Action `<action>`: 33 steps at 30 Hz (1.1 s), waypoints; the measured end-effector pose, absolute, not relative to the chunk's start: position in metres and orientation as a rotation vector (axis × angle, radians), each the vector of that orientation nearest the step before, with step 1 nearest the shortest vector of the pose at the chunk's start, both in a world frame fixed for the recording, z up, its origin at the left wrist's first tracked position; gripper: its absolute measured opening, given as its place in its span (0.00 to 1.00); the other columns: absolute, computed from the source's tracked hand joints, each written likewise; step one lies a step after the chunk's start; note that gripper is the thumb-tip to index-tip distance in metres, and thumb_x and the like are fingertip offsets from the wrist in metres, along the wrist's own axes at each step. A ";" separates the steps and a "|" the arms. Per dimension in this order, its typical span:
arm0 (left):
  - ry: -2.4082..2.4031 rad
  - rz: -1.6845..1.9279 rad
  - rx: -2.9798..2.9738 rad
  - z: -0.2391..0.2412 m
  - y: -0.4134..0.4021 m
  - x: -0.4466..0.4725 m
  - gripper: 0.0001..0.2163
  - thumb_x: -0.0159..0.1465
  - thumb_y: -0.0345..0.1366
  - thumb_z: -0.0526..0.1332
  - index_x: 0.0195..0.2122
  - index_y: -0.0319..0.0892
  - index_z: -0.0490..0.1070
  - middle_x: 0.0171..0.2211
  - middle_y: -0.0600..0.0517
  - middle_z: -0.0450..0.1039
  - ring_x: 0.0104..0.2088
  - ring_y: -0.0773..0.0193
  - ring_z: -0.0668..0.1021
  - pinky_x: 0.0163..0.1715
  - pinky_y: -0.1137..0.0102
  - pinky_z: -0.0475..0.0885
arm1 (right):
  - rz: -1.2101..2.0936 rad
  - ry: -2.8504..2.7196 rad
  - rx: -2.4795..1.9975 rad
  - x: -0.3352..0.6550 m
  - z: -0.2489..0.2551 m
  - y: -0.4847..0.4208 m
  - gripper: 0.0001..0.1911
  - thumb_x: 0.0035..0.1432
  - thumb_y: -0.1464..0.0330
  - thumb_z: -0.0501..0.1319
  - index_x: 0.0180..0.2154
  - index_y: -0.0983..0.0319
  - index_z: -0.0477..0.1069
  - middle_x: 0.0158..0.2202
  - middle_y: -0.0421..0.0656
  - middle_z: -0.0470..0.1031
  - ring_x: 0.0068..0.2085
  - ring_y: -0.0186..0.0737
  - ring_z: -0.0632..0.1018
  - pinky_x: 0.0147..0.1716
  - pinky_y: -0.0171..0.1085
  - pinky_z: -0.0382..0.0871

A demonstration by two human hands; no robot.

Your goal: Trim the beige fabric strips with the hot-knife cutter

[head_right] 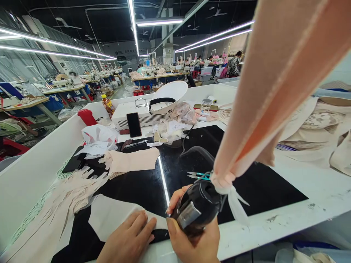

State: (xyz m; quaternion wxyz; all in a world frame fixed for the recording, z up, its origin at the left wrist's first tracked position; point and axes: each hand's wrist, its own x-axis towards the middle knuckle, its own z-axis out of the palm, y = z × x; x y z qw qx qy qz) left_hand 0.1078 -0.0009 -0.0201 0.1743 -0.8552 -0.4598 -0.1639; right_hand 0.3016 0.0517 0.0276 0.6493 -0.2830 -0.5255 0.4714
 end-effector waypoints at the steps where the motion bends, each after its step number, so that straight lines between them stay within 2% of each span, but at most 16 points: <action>1: -1.302 -0.445 -2.385 -0.023 -0.002 0.110 0.12 0.78 0.33 0.49 0.52 0.37 0.72 0.39 0.45 0.77 0.42 0.54 0.81 0.42 0.64 0.80 | 1.063 -1.163 -0.658 0.301 0.027 0.051 0.19 0.63 0.69 0.69 0.52 0.52 0.67 0.35 0.42 0.77 0.31 0.43 0.78 0.32 0.44 0.78; 4: -1.348 -0.401 -2.363 -0.031 -0.005 0.112 0.13 0.78 0.37 0.51 0.54 0.39 0.72 0.41 0.45 0.78 0.45 0.53 0.81 0.45 0.62 0.80 | 1.047 -1.113 -0.679 0.300 0.026 0.049 0.19 0.62 0.69 0.69 0.52 0.53 0.67 0.35 0.42 0.76 0.31 0.43 0.78 0.32 0.44 0.78; 11: -1.307 -0.359 -2.401 -0.035 -0.008 0.106 0.17 0.76 0.43 0.57 0.62 0.43 0.69 0.43 0.46 0.78 0.44 0.52 0.81 0.43 0.61 0.80 | 1.051 -1.289 -0.621 0.310 0.027 0.054 0.22 0.62 0.76 0.66 0.53 0.53 0.64 0.36 0.43 0.77 0.32 0.44 0.79 0.33 0.44 0.80; 15: -1.360 -0.391 -2.370 -0.034 -0.007 0.109 0.16 0.77 0.43 0.55 0.60 0.42 0.71 0.42 0.45 0.77 0.43 0.53 0.81 0.42 0.62 0.79 | 1.057 -1.260 -0.603 0.308 0.028 0.052 0.20 0.63 0.75 0.65 0.52 0.53 0.65 0.36 0.42 0.77 0.32 0.44 0.79 0.34 0.45 0.79; 25: -1.336 -0.461 -2.340 -0.037 -0.014 0.101 0.13 0.77 0.38 0.52 0.56 0.45 0.73 0.43 0.47 0.78 0.45 0.56 0.81 0.47 0.63 0.81 | 1.018 -1.309 -0.631 0.309 0.028 0.051 0.21 0.63 0.76 0.65 0.53 0.52 0.64 0.36 0.42 0.76 0.33 0.44 0.79 0.35 0.45 0.77; 29: -1.282 -0.449 -2.321 -0.035 -0.015 0.102 0.16 0.79 0.36 0.48 0.56 0.41 0.74 0.49 0.45 0.79 0.51 0.55 0.81 0.53 0.60 0.80 | 1.001 -1.328 -0.636 0.308 0.030 0.050 0.20 0.63 0.76 0.64 0.52 0.52 0.64 0.36 0.42 0.75 0.33 0.44 0.78 0.35 0.45 0.76; 33: -1.208 -0.422 -2.335 -0.033 -0.015 0.106 0.17 0.79 0.32 0.46 0.55 0.36 0.74 0.56 0.45 0.77 0.56 0.57 0.80 0.55 0.67 0.78 | 1.018 -1.316 -0.634 0.307 0.029 0.049 0.21 0.63 0.76 0.63 0.53 0.52 0.63 0.37 0.42 0.75 0.34 0.44 0.78 0.37 0.47 0.76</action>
